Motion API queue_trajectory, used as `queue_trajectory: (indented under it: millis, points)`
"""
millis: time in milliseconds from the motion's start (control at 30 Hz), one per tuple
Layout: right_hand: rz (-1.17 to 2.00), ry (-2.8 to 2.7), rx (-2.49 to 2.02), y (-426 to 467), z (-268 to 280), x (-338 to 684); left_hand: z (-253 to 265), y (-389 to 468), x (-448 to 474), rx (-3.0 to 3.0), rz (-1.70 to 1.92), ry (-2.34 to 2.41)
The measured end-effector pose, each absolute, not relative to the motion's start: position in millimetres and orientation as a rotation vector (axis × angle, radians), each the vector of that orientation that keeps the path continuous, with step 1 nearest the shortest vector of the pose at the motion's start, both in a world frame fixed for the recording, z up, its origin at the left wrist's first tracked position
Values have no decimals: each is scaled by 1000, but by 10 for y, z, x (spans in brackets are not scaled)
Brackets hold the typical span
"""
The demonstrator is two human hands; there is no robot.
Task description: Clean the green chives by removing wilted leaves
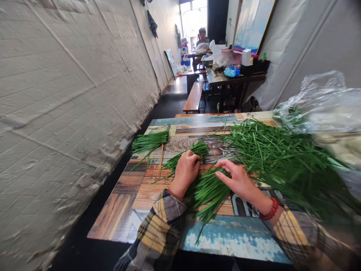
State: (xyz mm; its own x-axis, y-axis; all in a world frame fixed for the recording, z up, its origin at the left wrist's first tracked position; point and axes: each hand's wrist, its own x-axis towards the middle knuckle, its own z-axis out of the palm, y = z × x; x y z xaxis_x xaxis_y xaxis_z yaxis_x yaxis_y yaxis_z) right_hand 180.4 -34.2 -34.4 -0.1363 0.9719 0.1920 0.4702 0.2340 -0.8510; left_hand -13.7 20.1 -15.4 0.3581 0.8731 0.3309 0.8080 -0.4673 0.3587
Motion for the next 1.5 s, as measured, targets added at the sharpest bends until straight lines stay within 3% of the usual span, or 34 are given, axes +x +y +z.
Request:
queue_trajectory:
  millis: [167,433,767,1233,1500]
  points:
    - [830,-1726,-1366,-332,-366,1810,-164,186,-129,2570,613,1587]
    - [822,-1709,-1352,-359,-339,1796,-101,154,-82,2564,708,1547]
    - [839,-1715,-1362,-346,-377,1799,-118,153,-102,2605,471,1559]
    - [791,-1716,-1342,-354,-312,1778,-135,172,-85,2434,751,1486]
    - [775,-1729,-1384,-356,-303,1794,-122,132,13,2009,846,1215]
